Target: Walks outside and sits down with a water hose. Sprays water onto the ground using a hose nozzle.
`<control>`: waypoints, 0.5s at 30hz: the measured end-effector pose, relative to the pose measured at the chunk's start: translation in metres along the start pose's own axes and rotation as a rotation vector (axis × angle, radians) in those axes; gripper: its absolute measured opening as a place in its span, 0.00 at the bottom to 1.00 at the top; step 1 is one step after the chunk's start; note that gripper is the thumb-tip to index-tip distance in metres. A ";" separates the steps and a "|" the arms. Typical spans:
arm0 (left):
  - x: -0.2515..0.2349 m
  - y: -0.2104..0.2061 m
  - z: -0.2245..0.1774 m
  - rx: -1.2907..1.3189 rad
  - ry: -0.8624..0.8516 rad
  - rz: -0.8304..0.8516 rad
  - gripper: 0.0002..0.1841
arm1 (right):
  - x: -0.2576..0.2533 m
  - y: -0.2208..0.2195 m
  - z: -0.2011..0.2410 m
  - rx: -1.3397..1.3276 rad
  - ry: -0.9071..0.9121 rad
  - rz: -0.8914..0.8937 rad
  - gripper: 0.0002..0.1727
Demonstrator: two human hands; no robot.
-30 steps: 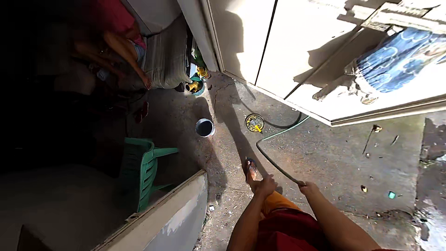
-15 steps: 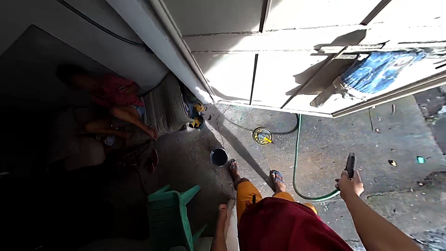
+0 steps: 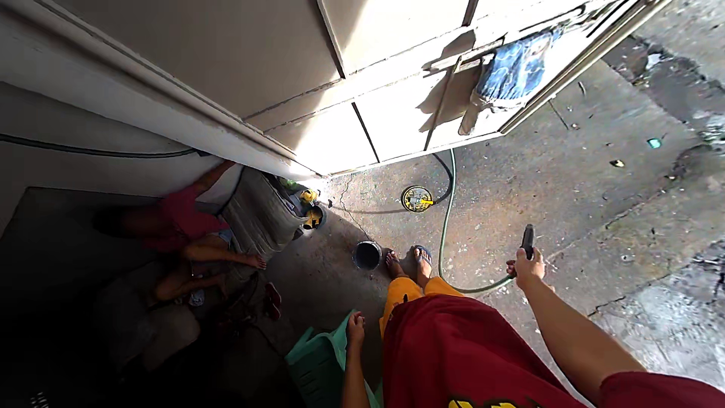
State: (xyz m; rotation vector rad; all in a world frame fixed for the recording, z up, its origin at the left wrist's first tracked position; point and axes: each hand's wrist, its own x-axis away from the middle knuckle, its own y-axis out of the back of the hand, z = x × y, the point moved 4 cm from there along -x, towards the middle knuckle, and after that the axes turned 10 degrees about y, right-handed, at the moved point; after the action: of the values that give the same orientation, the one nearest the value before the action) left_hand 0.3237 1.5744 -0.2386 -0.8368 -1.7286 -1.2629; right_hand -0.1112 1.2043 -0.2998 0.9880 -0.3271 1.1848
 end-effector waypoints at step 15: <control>-0.032 0.027 -0.091 -0.334 -0.211 0.101 0.20 | 0.006 -0.014 -0.007 -0.053 -0.029 -0.045 0.36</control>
State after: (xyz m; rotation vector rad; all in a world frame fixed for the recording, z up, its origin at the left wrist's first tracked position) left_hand 0.3825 1.4931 -0.2409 -1.2751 -1.6329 -1.4593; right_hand -0.0985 1.2133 -0.3065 0.9628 -0.3561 1.1170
